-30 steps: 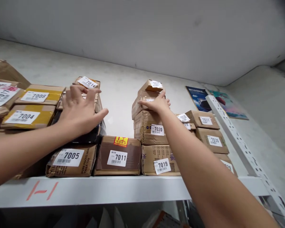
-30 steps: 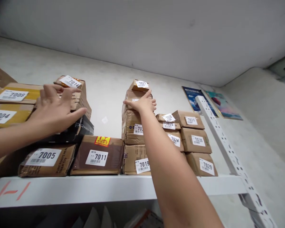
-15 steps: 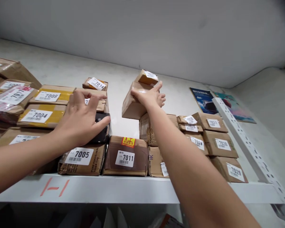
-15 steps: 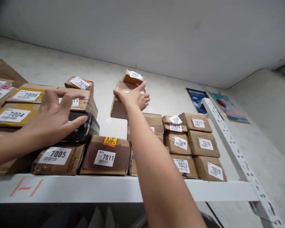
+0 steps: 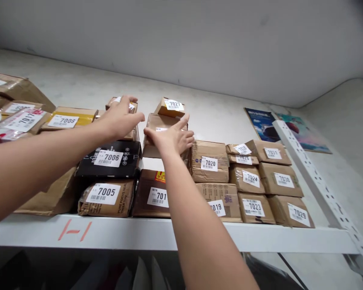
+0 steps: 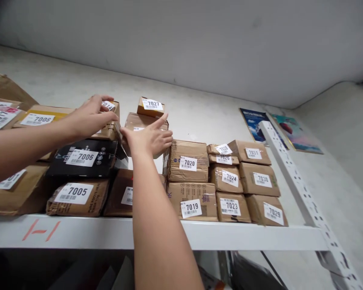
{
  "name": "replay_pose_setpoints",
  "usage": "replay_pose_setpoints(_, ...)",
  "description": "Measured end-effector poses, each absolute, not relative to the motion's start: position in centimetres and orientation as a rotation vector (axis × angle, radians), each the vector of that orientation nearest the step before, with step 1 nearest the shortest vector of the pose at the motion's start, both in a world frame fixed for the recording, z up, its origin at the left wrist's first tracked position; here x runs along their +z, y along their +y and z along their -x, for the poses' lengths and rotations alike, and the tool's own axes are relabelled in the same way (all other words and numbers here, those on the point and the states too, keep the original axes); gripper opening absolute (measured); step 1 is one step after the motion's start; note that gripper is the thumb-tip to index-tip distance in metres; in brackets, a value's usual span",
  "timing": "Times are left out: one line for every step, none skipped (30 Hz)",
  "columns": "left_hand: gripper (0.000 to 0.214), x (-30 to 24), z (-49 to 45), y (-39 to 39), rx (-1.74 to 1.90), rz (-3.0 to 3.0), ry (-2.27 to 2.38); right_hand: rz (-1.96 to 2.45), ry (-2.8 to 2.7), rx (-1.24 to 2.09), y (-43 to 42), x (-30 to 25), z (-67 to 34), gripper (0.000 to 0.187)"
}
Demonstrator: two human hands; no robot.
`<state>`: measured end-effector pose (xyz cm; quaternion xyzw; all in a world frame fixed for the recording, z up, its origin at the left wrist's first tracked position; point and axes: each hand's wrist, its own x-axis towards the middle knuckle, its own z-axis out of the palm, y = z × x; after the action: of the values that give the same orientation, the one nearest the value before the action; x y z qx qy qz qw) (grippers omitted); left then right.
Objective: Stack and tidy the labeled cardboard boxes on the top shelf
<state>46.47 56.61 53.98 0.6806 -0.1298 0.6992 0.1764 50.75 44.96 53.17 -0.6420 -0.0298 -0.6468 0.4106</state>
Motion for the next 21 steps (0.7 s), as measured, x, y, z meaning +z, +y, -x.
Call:
replay_pose_setpoints(0.06, 53.8, -46.6, 56.5, 1.957, -1.924, -0.348, 1.622, -0.064, -1.64, 45.0, 52.5, -50.9, 0.137)
replay_pose_setpoints(0.061, 53.6, -46.7, 56.2, 1.932, -1.92, -0.348, 1.624, -0.057, -1.653, 45.1, 51.7, -51.1, 0.137)
replay_pose_setpoints(0.063, 53.4, -46.8, 55.9, 1.924, -1.915, -0.372, 1.619, -0.052, -1.669, 45.2, 51.0, -51.3, 0.138)
replay_pose_setpoints(0.067, 53.3, -46.9, 55.5, 1.927, -1.908, -0.413, 1.608, -0.049, -1.681, 45.3, 50.4, -51.5, 0.139)
replay_pose_setpoints(0.071, 53.2, -46.9, 55.0, 1.928, -1.899, -0.457, 1.591, -0.049, -1.693, 45.4, 49.7, -51.7, 0.14)
replay_pose_setpoints(0.076, 53.1, -46.9, 54.5, 1.93, -1.892, -0.5, 1.571, -0.053, -1.703, 45.5, 49.1, -52.0, 0.14)
replay_pose_setpoints(0.078, 53.1, -47.0, 54.0, 1.937, -1.893, -0.545, 1.556, -0.07, -1.709, 45.6, 48.7, -52.3, 0.14)
replay_pose_setpoints(0.078, 53.2, -47.1, 53.6, 1.95, -1.904, -0.589, 1.545, -0.096, -1.708, 45.6, 48.2, -52.6, 0.14)
replay_pose_setpoints(0.073, 53.4, -47.3, 53.1, 1.971, -1.932, -0.634, 1.542, -0.13, -1.695, 45.5, 47.9, -52.9, 0.139)
replay_pose_setpoints(0.066, 53.6, -47.5, 52.8, 1.996, -1.972, -0.671, 1.543, -0.17, -1.677, 45.5, 47.7, -53.1, 0.139)
replay_pose_setpoints(0.058, 53.8, -47.8, 52.5, 2.017, -2.025, -0.69, 1.547, -0.211, -1.656, 45.4, 47.5, -53.3, 0.139)
replay_pose_setpoints(0.053, 54.0, -48.2, 52.2, 2.032, -2.093, -0.68, 1.552, -0.249, -1.634, 45.2, 47.4, -53.4, 0.139)
replay_pose_setpoints(0.049, 54.1, -48.6, 52.0, 2.046, -2.17, -0.642, 1.558, -0.28, -1.615, 45.1, 47.2, -53.5, 0.14)
replay_pose_setpoints(0.047, 54.3, -49.0, 51.8, 2.06, -2.248, -0.584, 1.568, -0.303, -1.6, 45.0, 47.0, -53.4, 0.139)
replay_pose_setpoints(0.047, 54.3, -49.3, 51.6, 2.082, -2.321, -0.519, 1.591, -0.329, -1.587, 44.8, 46.7, -53.3, 0.138)
replay_pose_setpoints(0.047, 54.3, -49.7, 51.5, 2.121, -2.377, -0.452, 1.62, -0.355, -1.575, 44.6, 46.4, -53.1, 0.134)
replay_pose_setpoints(0.048, 54.2, -50.0, 51.3, 2.173, -2.413, -0.399, 1.657, -0.382, -1.563, 44.3, 45.9, -52.9, 0.13)
replay_pose_setpoints(0.049, 54.1, -50.2, 51.2, 2.23, -2.429, -0.364, 1.693, -0.412, -1.555, 44.0, 45.4, -52.6, 0.125)
replay_pose_setpoints(0.049, 54.0, -50.5, 51.1, 2.285, -2.428, -0.339, 1.73, -0.446, -1.549, 43.6, 44.9, -52.3, 0.119)
replay_pose_setpoints(0.049, 53.8, -50.6, 51.1, 2.333, -2.416, -0.321, 1.753, -0.482, -1.555, 43.0, 44.4, -52.0, 0.113)
replay_pose_setpoints(0.049, 53.7, -50.7, 51.0, 2.37, -2.406, -0.31, 1.757, -0.514, -1.575, 42.1, 43.9, -51.8, 0.106)
